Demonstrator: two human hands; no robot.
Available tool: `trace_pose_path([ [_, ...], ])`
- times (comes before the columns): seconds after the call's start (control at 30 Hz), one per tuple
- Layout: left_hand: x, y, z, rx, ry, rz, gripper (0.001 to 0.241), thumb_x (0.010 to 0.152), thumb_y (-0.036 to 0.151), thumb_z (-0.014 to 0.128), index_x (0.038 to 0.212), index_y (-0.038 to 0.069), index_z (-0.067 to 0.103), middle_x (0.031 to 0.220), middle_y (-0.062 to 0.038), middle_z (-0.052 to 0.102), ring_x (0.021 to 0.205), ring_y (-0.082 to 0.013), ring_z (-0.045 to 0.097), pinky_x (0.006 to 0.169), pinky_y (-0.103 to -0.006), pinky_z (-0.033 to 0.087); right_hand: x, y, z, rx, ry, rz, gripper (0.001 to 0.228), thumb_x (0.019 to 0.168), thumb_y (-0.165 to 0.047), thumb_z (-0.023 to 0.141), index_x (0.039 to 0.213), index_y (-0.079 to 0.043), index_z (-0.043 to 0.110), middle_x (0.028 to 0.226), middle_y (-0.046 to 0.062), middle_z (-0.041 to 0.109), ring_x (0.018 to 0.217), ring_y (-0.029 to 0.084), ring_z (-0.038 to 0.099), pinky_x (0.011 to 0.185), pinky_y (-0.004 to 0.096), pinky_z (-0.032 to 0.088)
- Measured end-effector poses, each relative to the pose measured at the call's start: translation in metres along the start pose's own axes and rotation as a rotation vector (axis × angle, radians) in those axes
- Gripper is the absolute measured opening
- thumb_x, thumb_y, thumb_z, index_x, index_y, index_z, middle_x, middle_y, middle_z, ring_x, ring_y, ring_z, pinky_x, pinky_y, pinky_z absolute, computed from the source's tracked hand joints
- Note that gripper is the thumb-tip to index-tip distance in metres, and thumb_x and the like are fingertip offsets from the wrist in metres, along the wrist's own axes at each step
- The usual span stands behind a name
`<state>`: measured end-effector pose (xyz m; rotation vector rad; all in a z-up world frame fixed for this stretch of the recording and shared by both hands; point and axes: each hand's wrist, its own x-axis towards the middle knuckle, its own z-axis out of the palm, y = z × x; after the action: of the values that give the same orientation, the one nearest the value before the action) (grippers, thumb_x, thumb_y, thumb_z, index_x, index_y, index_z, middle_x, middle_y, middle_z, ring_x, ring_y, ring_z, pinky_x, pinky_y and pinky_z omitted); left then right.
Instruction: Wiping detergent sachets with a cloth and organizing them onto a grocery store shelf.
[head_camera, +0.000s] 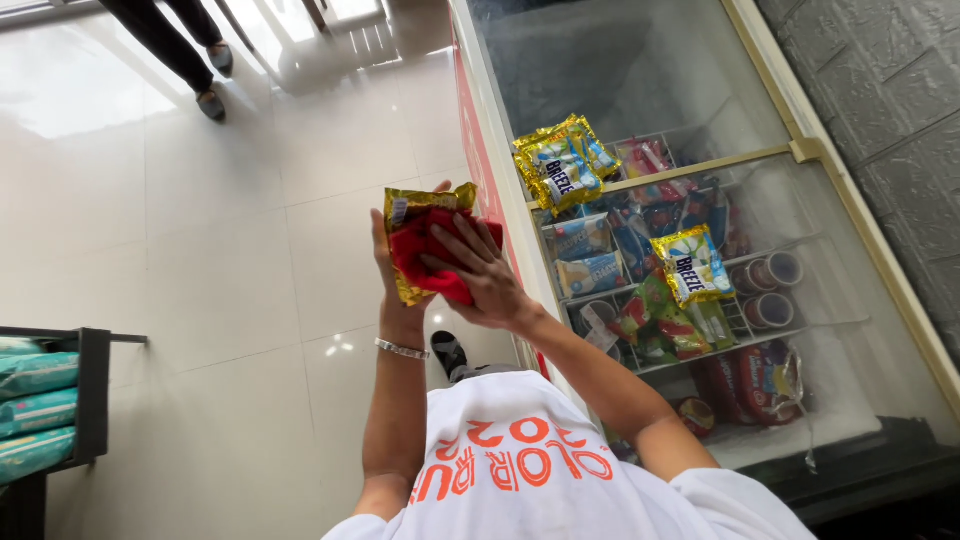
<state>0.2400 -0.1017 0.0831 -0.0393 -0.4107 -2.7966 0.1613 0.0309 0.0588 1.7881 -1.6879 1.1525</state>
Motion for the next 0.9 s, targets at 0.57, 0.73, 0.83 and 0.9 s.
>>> trace_pose_path([
  [0.57,-0.015,-0.062,-0.009,-0.049,0.12,0.226,0.057,0.104,0.048,0.045,0.141,0.006,0.056,0.136,-0.019,0.063,0.123,-0.032,0.063,0.107,-0.0449,0.049,0.048,0.022,-0.053,0.066,0.01,0.248,0.048,0.098,-0.018,0.067,0.146,-0.016,0.06,0.168,0.009,0.031,0.159,0.038,0.022,0.133,0.059,0.014],
  [0.73,0.01,-0.067,0.004,0.038,0.045,0.149,0.05,0.109,0.041,0.039,0.147,0.009,0.048,0.141,-0.013,0.059,0.127,-0.0256,0.061,0.106,-0.0388,0.054,0.041,-0.023,-0.054,0.156,0.069,0.372,0.06,0.087,-0.018,0.087,0.141,-0.016,0.06,0.165,0.007,0.037,0.16,0.034,0.029,0.136,0.054,0.027],
  [0.83,0.007,-0.076,-0.012,0.162,0.071,0.197,0.049,0.111,0.038,0.037,0.151,0.01,0.042,0.147,-0.011,0.053,0.133,-0.0257,0.057,0.112,-0.039,0.049,0.029,-0.014,-0.068,0.121,-0.163,0.371,0.053,0.094,-0.027,0.08,0.142,-0.019,0.061,0.166,0.009,0.034,0.16,0.034,0.024,0.135,0.059,0.01],
  [0.9,0.015,-0.086,-0.021,0.28,0.063,0.274,0.049,0.113,0.035,0.035,0.154,0.01,0.035,0.153,-0.01,0.047,0.138,-0.0259,0.052,0.118,-0.0391,0.045,0.039,0.01,-0.077,0.03,-0.037,0.467,0.055,0.103,-0.015,0.069,0.154,-0.017,0.049,0.171,0.008,0.026,0.164,0.034,0.02,0.141,0.054,0.007],
])
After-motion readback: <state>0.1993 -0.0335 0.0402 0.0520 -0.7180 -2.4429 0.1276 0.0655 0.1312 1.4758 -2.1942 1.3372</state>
